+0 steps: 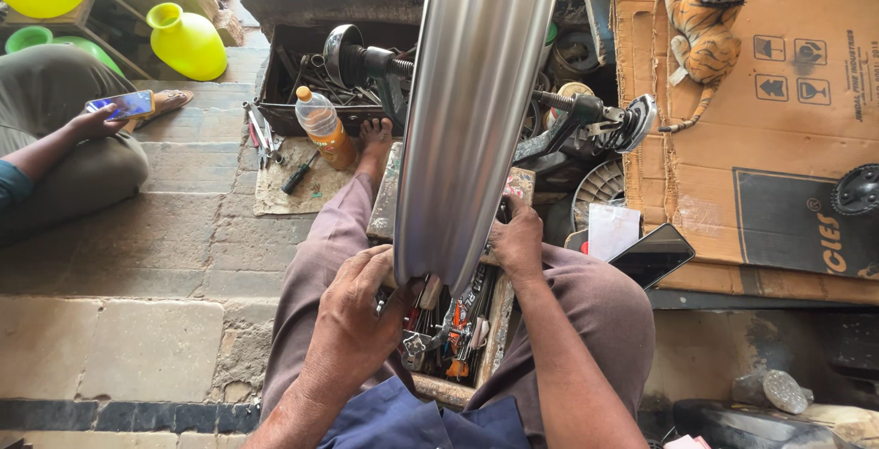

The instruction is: The person sits on the floor of a repair shop in front of a spoked motorcycle wheel mounted on a truing stand. They use a small spoke wrench to tighten and adjust individual spoke nipples around the rim, spinning and steadying the wheel by hand as they work around it.

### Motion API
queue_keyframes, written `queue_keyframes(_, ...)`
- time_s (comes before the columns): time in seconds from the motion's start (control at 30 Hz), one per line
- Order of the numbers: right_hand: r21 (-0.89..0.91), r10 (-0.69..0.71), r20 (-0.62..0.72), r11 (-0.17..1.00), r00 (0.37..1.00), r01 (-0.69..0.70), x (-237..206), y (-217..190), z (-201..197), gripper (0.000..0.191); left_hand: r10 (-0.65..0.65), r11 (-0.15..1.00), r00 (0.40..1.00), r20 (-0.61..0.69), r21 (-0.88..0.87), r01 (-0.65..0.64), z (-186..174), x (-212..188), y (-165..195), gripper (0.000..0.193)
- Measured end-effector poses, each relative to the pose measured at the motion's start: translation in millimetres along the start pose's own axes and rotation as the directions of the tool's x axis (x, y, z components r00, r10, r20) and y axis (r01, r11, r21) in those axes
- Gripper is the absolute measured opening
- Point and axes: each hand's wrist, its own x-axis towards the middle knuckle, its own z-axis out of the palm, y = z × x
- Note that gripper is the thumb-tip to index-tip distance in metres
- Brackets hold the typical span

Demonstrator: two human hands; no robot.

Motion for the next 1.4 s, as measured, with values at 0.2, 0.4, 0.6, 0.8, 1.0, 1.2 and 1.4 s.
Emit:
queue_keyframes(0.2,-0.009,0.061,0.015,0.998,0.998,-0.061,0,1,1,0.034,0.024,0.996,0.999,-0.023,-0.085,-0.025,-2,0,10,0.026)
queue_keyframes(0.4,0.047,0.010,-0.011,0.999,1.000,-0.009,-2,5,2,0.037,0.120,0.991,0.992,-0.037,-0.058,-0.122,6,-3,-2,0.021)
queue_keyframes(0.6,0.019,0.005,-0.012,1.000,1.000,-0.005,-2,2,0,0.035,0.196,0.980,0.981,-0.005,-0.045,-0.196,9,11,-7,0.016)
queue_keyframes(0.8,-0.068,0.117,0.039,0.991,0.992,-0.114,-2,-2,-3,0.046,0.174,0.960,0.972,-0.157,-0.191,-0.202,-40,9,37,0.010)
queue_keyframes(1.0,-0.061,-0.002,-0.022,0.998,1.000,0.001,-3,-5,-5,0.059,0.141,0.973,0.965,-0.222,-0.150,-0.177,-56,45,83,0.014)
queue_keyframes(1.2,-0.069,0.054,0.029,0.996,0.998,-0.052,-3,-12,-12,0.057,0.126,0.940,0.959,-0.253,-0.279,-0.198,-58,56,70,0.019)
queue_keyframes(1.4,0.021,0.158,0.099,0.987,0.983,-0.160,-17,-2,-41,0.032,-0.248,0.471,0.940,0.236,-0.818,0.329,18,66,-12,0.034)
